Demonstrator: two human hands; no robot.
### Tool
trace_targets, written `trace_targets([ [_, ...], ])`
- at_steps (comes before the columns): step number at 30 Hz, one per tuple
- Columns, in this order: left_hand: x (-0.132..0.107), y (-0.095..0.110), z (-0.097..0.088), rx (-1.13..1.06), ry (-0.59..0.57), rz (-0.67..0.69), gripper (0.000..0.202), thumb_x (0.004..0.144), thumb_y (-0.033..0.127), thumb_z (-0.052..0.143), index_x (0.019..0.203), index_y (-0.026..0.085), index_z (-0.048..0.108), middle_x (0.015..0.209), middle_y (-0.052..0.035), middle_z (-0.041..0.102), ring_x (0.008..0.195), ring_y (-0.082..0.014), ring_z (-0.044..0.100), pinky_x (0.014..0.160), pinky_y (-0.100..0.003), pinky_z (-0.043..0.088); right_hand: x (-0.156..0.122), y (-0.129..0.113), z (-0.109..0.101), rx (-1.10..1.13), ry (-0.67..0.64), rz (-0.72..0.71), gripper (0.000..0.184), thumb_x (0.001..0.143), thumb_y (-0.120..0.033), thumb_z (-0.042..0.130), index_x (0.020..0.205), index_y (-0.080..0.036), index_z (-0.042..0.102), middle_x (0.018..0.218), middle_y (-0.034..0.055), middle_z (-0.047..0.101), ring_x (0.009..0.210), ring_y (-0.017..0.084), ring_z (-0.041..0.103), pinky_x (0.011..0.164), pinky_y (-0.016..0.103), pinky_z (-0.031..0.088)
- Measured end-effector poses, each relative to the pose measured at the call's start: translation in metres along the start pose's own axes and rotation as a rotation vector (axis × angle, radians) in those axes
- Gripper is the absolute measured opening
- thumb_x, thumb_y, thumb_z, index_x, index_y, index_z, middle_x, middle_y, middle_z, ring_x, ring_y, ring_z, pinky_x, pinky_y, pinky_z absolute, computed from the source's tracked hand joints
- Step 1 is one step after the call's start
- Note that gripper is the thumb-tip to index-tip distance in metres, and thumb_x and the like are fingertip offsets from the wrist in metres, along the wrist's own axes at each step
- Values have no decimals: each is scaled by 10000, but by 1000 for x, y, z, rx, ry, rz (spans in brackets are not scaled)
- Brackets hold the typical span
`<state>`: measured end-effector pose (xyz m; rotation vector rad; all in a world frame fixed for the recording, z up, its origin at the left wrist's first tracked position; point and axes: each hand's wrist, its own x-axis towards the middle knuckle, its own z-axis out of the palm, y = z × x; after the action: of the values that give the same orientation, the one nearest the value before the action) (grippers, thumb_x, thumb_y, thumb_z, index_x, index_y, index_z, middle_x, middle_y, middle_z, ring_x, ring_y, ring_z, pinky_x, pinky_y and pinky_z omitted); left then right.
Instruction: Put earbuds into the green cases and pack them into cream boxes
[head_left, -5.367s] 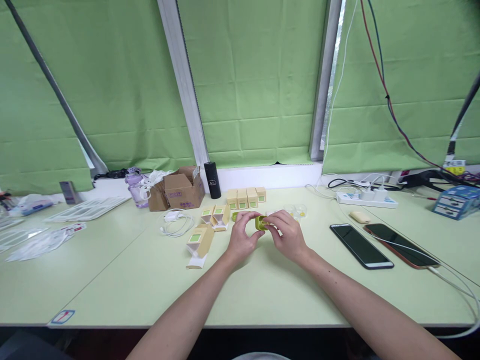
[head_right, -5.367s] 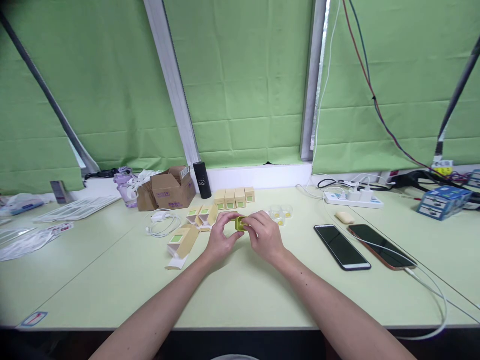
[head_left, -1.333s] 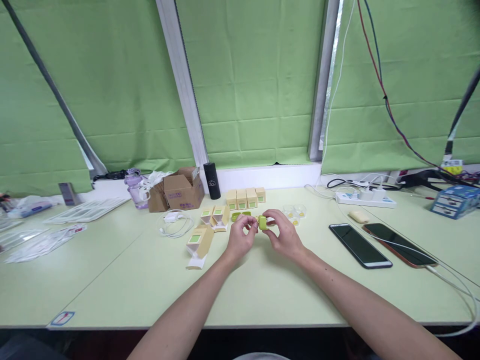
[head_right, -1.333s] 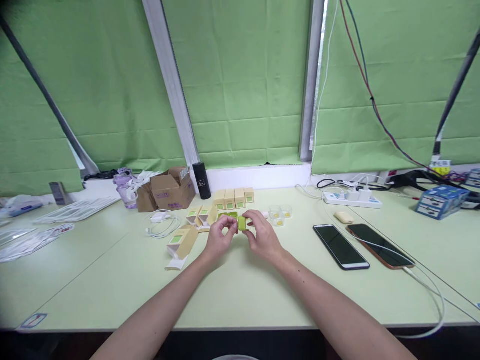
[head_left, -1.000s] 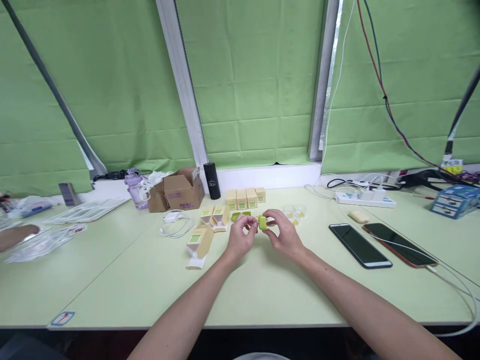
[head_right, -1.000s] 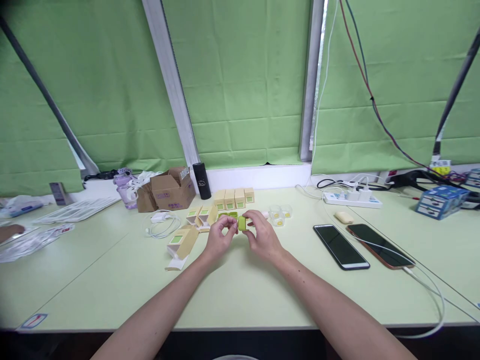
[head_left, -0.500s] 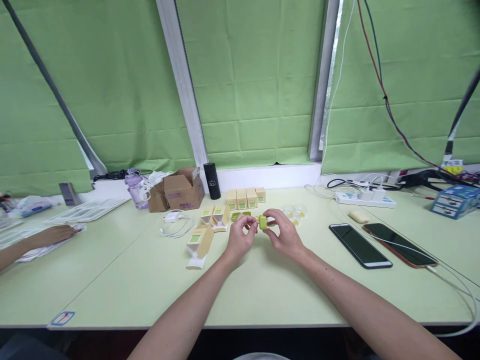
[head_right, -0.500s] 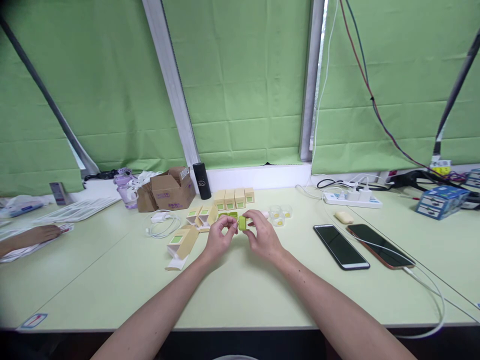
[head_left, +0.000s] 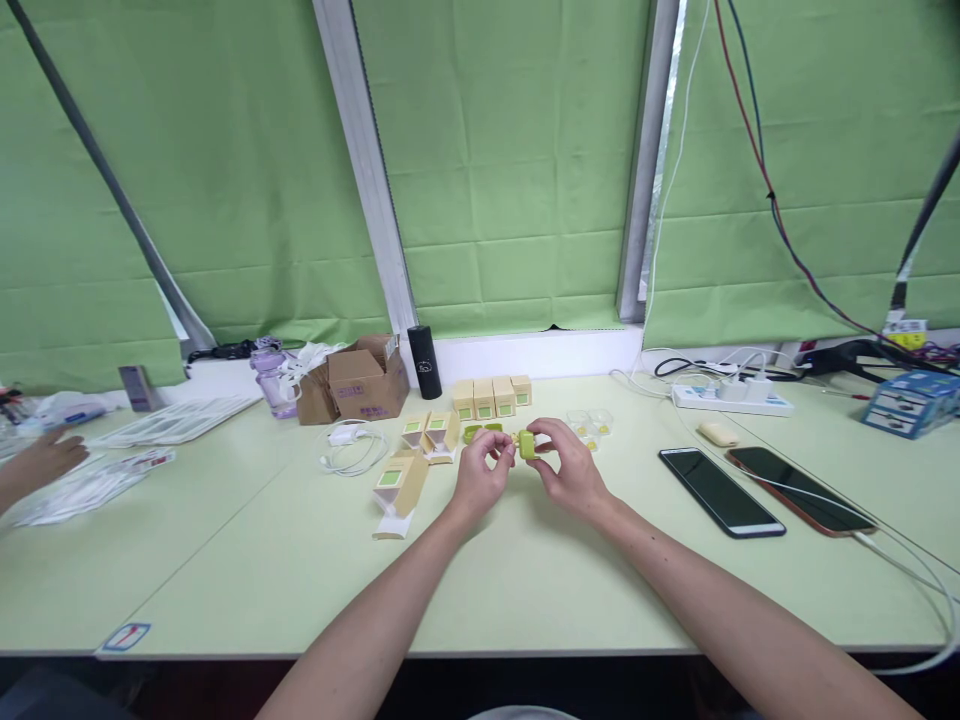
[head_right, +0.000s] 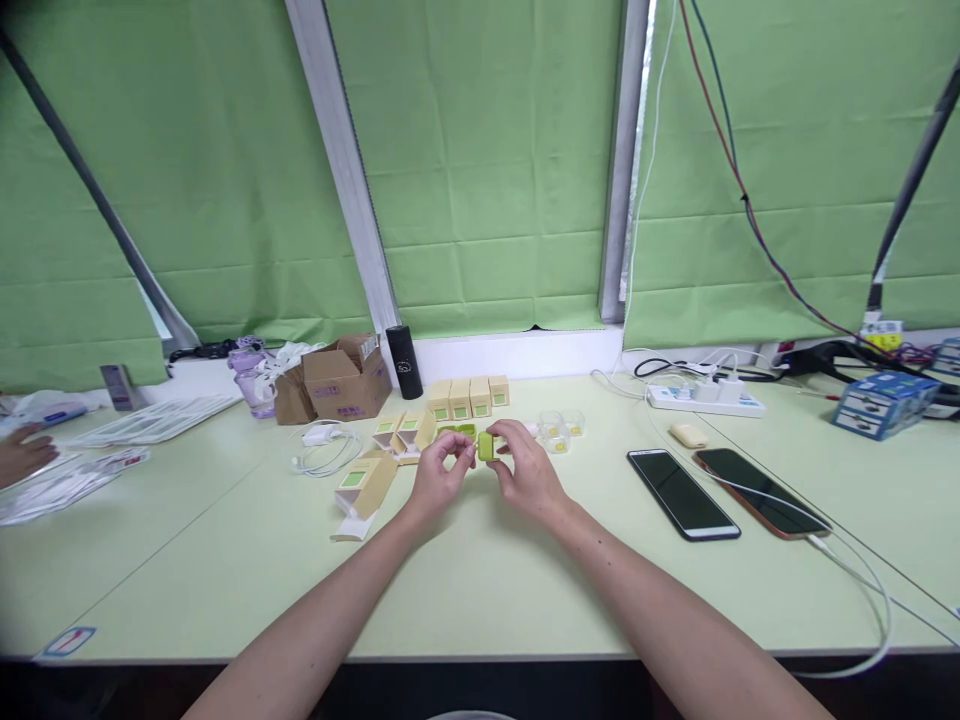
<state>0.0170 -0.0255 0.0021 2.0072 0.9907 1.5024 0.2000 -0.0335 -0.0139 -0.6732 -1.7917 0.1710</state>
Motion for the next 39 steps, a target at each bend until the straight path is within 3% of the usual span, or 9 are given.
trace_targets([
  [30,0,0,-2,27,19,12,194,924,275,614,742,207,619,775,-35,638,793,-192,609,747,-320,481,0,-1,-1,3,8,6,436,924,-93,574,1316,-283,551,1250,107,619,1107,267,644,798,459,702],
  [39,0,-3,-3,7,18,-2,170,938,304,607,798,208,612,749,-26,635,754,-187,614,749,-326,488,0,0,-2,2,14,12,443,911,-84,574,1306,-283,552,1255,105,616,1111,268,636,786,451,702],
])
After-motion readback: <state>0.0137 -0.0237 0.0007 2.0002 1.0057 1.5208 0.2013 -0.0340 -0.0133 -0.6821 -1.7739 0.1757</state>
